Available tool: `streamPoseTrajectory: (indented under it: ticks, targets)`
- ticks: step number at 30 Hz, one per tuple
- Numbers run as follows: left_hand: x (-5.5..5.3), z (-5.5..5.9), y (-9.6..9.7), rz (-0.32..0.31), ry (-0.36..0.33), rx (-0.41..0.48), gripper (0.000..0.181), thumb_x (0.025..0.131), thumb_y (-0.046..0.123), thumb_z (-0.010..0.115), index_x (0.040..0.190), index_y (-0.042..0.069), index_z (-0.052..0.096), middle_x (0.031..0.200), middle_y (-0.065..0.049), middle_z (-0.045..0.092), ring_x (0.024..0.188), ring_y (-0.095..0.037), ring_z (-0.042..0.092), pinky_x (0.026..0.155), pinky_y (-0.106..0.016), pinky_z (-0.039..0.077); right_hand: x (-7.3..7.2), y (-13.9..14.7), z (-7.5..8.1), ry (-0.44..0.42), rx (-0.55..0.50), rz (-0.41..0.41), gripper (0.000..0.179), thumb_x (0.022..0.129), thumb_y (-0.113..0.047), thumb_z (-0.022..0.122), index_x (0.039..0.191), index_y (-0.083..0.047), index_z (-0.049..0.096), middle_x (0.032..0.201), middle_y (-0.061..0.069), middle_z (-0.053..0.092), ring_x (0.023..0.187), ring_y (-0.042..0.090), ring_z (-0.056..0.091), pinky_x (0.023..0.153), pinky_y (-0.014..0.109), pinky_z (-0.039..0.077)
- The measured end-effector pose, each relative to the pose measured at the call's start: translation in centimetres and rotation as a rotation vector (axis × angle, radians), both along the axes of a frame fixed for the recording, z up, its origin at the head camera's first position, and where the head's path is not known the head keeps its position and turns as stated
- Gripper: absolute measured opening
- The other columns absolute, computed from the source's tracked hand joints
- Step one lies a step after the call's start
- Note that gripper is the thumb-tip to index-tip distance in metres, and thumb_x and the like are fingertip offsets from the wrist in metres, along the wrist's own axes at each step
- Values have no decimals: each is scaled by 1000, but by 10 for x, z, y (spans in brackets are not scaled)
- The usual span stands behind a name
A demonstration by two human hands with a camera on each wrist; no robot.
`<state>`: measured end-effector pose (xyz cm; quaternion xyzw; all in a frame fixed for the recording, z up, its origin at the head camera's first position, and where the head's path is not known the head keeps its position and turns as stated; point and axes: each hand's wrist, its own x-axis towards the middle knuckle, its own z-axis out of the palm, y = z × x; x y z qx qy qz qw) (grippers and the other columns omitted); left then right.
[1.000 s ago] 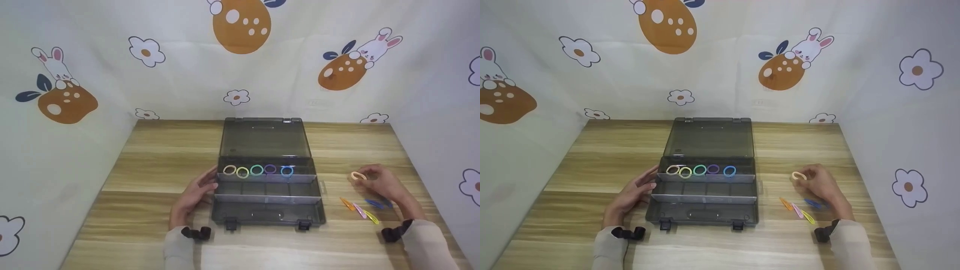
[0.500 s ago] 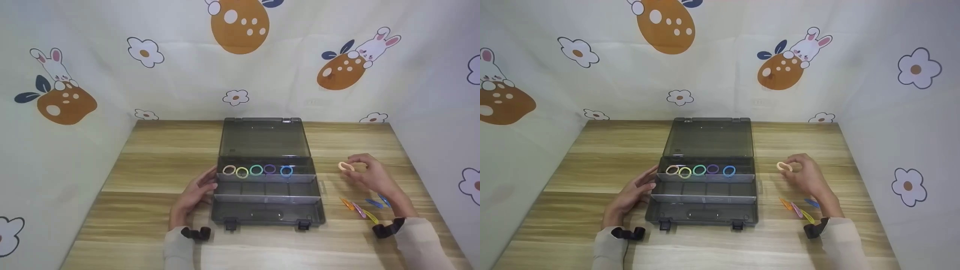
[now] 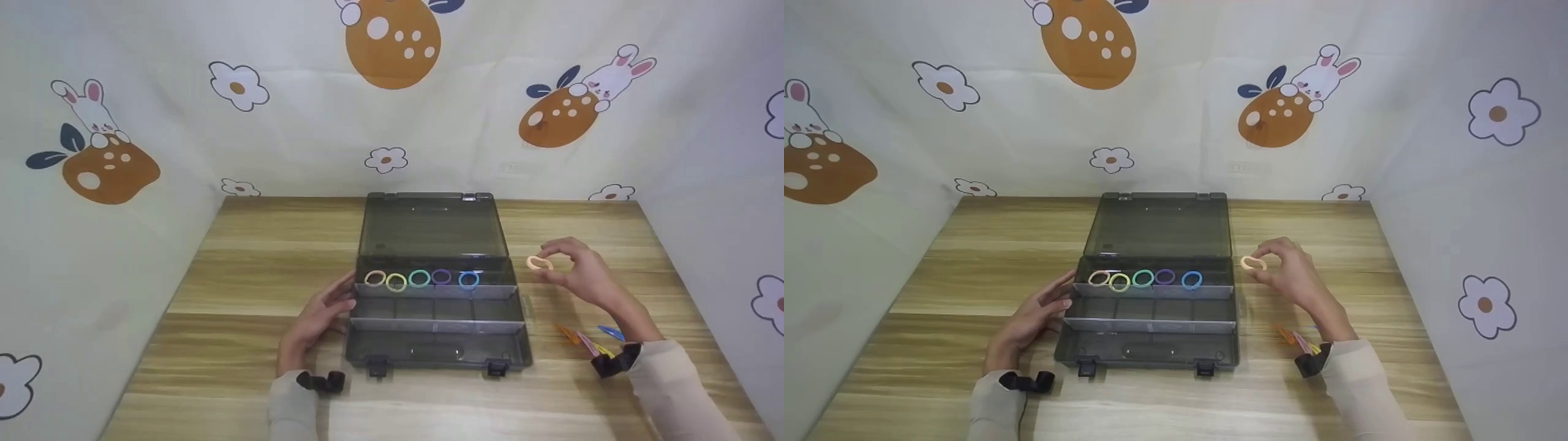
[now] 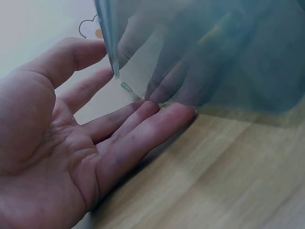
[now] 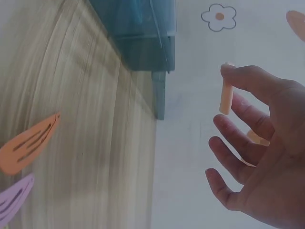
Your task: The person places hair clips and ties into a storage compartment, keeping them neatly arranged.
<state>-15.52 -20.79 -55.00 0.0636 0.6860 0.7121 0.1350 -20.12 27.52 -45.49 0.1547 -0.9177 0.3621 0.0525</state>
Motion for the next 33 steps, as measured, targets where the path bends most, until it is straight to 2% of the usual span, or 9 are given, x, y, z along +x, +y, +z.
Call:
streamPoseTrajectory:
  ticks: [3, 7, 10, 13, 17, 26, 33]
  targets:
    - [0, 0, 0, -1, -6, -6, 66, 96, 6, 62, 156, 5, 33, 159, -21, 37, 146, -37, 36, 104, -23, 47, -3, -8, -2, 25, 4, 24, 25, 75, -4, 84, 97, -1, 73, 116, 23, 68, 112, 42, 60, 99, 62, 45]
    - [1, 0, -2, -3, -14, -6, 67, 96, 7, 62, 156, 7, 33, 159, -22, 36, 144, -38, 39, 98, -32, 54, -9, -17, -6, 26, 18, 62, 25, 74, -4, 85, 97, 0, 73, 115, 24, 68, 111, 44, 61, 100, 62, 45]
    - [1, 0, -2, -5, -20, -4, 67, 97, 8, 62, 157, 7, 32, 159, -21, 37, 143, -37, 40, 99, -32, 53, -12, -23, -9, -1, 28, 75, 25, 75, -5, 85, 97, -1, 74, 116, 23, 68, 112, 43, 61, 101, 61, 46]
    - [0, 0, -1, -7, -22, -3, 66, 97, 6, 60, 157, 6, 31, 160, -20, 36, 144, -35, 38, 103, -27, 48, -15, -28, -12, -22, 36, 86, 24, 75, -6, 85, 97, -3, 75, 116, 22, 68, 113, 42, 61, 101, 60, 46]
    - [0, 0, 0, -1, -18, -12, 66, 97, 5, 60, 157, 6, 32, 160, -19, 36, 146, -35, 36, 106, -25, 45, -18, -36, -16, -18, 42, 103, 23, 76, -7, 85, 96, -3, 75, 114, 21, 69, 112, 41, 61, 101, 60, 46]
    - [0, 0, 1, 12, 2, -31, 66, 96, 7, 62, 156, 6, 34, 159, -20, 38, 147, -36, 36, 114, -38, 42, -24, -49, -22, -18, 37, 113, 19, 77, -10, 85, 93, -5, 75, 113, 21, 68, 112, 41, 59, 100, 60, 44]
    - [0, -1, 0, 8, 5, -21, 66, 96, 5, 61, 156, 4, 33, 158, -22, 39, 146, -37, 38, 109, -29, 45, -26, -56, -30, -42, 43, 123, 22, 76, -10, 86, 94, -4, 75, 115, 21, 65, 113, 41, 57, 100, 59, 43]
